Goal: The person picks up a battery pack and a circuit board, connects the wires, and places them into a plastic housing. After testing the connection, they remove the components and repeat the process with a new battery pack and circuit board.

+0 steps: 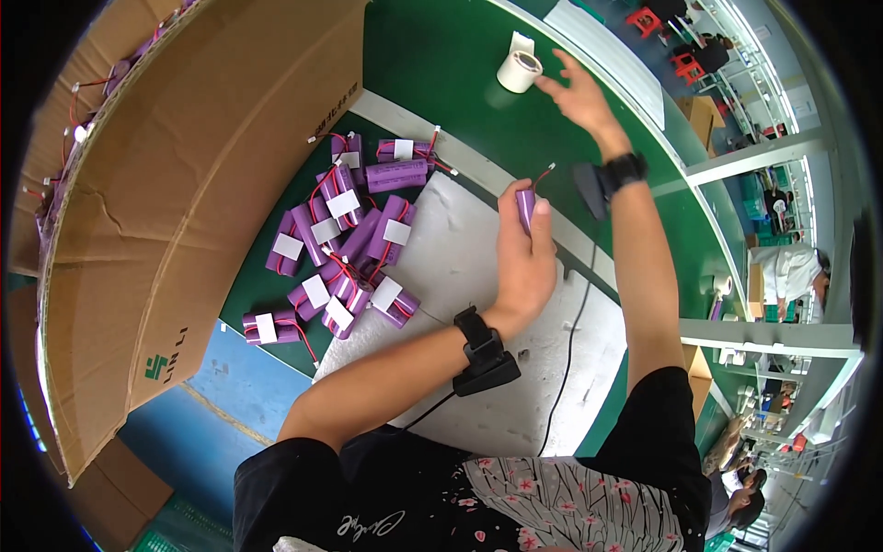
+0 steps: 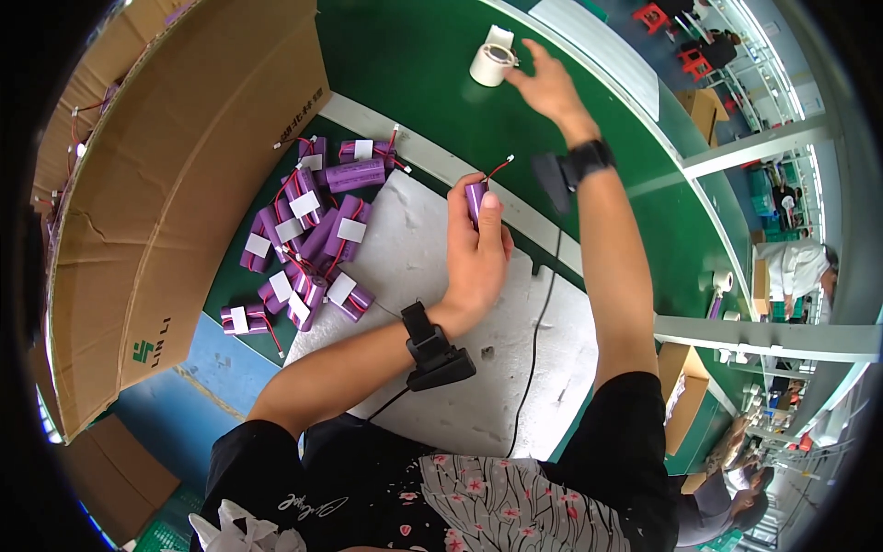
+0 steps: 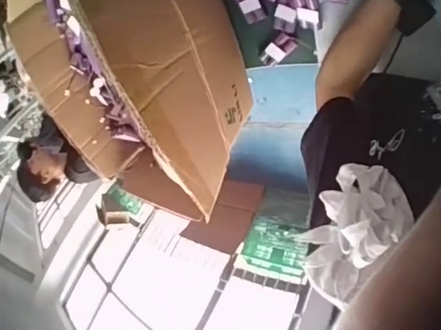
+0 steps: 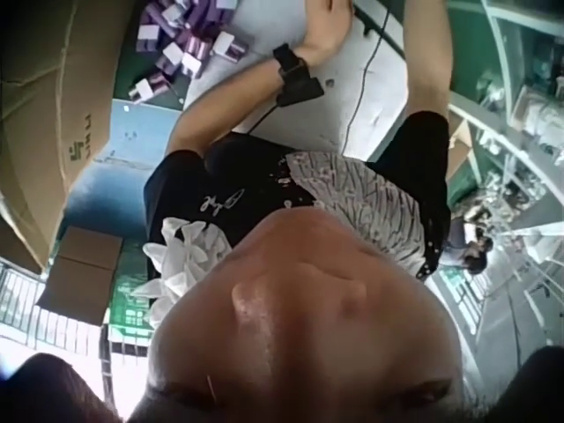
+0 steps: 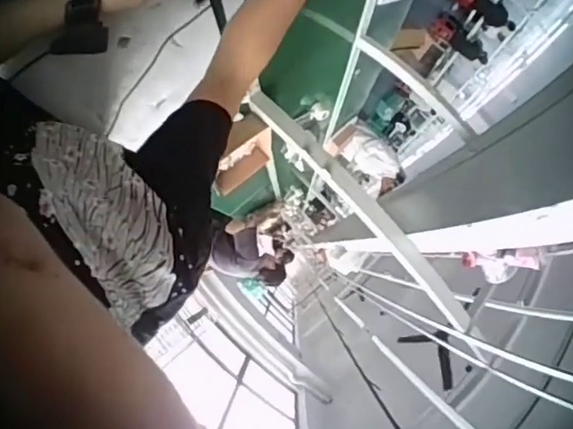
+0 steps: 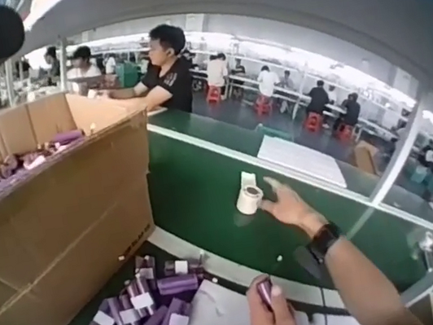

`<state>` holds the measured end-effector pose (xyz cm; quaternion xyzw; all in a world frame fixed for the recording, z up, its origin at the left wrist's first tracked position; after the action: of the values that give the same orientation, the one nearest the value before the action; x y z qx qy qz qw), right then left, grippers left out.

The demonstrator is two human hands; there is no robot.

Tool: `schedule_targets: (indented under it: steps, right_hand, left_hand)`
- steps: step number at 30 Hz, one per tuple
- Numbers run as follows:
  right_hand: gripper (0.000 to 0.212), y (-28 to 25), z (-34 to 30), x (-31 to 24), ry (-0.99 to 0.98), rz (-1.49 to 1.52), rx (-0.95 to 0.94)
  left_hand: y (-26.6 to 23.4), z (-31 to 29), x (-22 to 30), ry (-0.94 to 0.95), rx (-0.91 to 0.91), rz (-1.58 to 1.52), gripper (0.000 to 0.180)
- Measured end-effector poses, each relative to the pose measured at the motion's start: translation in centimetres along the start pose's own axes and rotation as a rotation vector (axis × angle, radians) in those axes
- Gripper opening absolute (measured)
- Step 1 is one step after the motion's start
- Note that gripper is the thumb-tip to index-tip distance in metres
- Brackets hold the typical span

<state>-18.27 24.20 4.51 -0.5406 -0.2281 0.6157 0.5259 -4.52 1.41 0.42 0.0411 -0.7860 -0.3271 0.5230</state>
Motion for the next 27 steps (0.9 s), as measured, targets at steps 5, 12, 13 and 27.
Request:
schedule_targets:
  steps: [5,12,13,27]
  right_hand:
    - [0.066,5.1,3.3,-1.1,0.029,-0.262,-0.103]
    - [0.056,-3.1,-4.6,-2.0,0.362,0.19,-0.265]
    - [0.054,-5.3,-6.9,-2.9,0.319,0.207,-0.276]
    - [0.043,-10.9,-29.9,-8.5,-0.074,0.13,-0.455]
  left_hand:
    - [-0.4,0.2,0.6,0.112,0.025,0.113,0.04]
    - [0.4,0.3,-0.8,0.175,0.048,0.118,0.044]
    - [0.1,0.5,-0.9,0.192,0.051,0.122,0.044]
    - [0.2,1.6,0.5,0.123,-0.113,0.126,0.047]
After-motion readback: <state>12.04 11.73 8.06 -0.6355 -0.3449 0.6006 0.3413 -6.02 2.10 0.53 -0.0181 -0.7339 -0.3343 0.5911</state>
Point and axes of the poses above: each hand's wrist, its own z-axis towards the middle knuckle, its own y-axis out of the palm, x = y × z, the point moved 3 cm from there along z, towards the middle knuckle, and after that the axes turned 7 degrees about -y, right-handed, at the moved point
